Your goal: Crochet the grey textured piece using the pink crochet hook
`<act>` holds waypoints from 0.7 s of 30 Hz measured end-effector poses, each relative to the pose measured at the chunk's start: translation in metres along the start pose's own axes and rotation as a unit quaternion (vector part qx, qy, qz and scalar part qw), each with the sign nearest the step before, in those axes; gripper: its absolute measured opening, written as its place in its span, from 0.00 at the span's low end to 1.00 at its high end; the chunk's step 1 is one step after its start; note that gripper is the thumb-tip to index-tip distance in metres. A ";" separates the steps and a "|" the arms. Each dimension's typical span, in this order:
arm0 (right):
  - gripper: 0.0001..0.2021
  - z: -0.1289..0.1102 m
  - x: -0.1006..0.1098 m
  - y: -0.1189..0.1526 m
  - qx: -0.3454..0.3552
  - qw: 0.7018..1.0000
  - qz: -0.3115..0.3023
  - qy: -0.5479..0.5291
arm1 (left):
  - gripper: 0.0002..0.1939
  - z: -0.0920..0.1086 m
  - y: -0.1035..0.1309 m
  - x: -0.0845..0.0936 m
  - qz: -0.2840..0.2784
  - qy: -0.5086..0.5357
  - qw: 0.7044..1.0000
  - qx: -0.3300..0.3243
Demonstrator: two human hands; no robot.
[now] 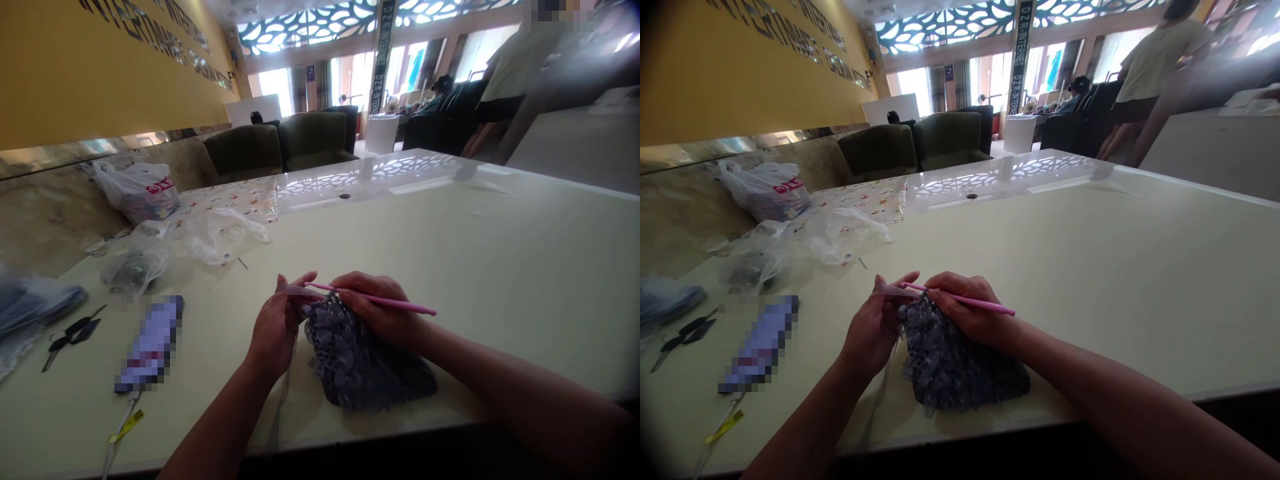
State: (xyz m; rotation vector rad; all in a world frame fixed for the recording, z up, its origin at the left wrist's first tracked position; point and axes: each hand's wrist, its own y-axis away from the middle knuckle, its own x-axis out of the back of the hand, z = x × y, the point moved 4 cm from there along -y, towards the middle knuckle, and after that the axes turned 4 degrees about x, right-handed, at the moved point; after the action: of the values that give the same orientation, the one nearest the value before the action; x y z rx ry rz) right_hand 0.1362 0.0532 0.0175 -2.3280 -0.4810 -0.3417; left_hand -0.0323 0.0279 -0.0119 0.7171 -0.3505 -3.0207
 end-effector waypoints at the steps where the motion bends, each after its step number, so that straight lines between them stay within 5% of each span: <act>1: 0.09 0.001 0.000 0.000 -0.001 1.000 -0.001 -0.001 | 0.28 0.000 -0.001 0.000 -0.007 0.010 1.000 0.006; 7: 0.10 0.002 0.001 -0.001 -0.015 1.000 0.007 0.003 | 0.22 0.011 -0.004 0.014 0.081 -0.061 0.991 -0.092; 11: 0.10 0.002 0.000 -0.001 -0.015 1.000 -0.002 0.004 | 0.21 0.014 -0.004 0.016 0.091 -0.054 0.987 -0.117; 15: 0.09 0.001 0.000 -0.002 -0.008 1.000 -0.002 0.000 | 0.24 0.013 -0.003 0.007 0.024 -0.048 0.992 -0.118; 21: 0.10 0.002 0.000 -0.001 -0.012 1.000 -0.008 0.001 | 0.29 0.005 0.003 -0.005 -0.072 0.012 0.997 0.001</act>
State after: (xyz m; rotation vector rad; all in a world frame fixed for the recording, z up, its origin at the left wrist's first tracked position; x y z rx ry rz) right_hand 0.1356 0.0550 0.0168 -2.3480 -0.4975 -0.3591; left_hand -0.0299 0.0263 -0.0046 0.8128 -0.3130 -3.1431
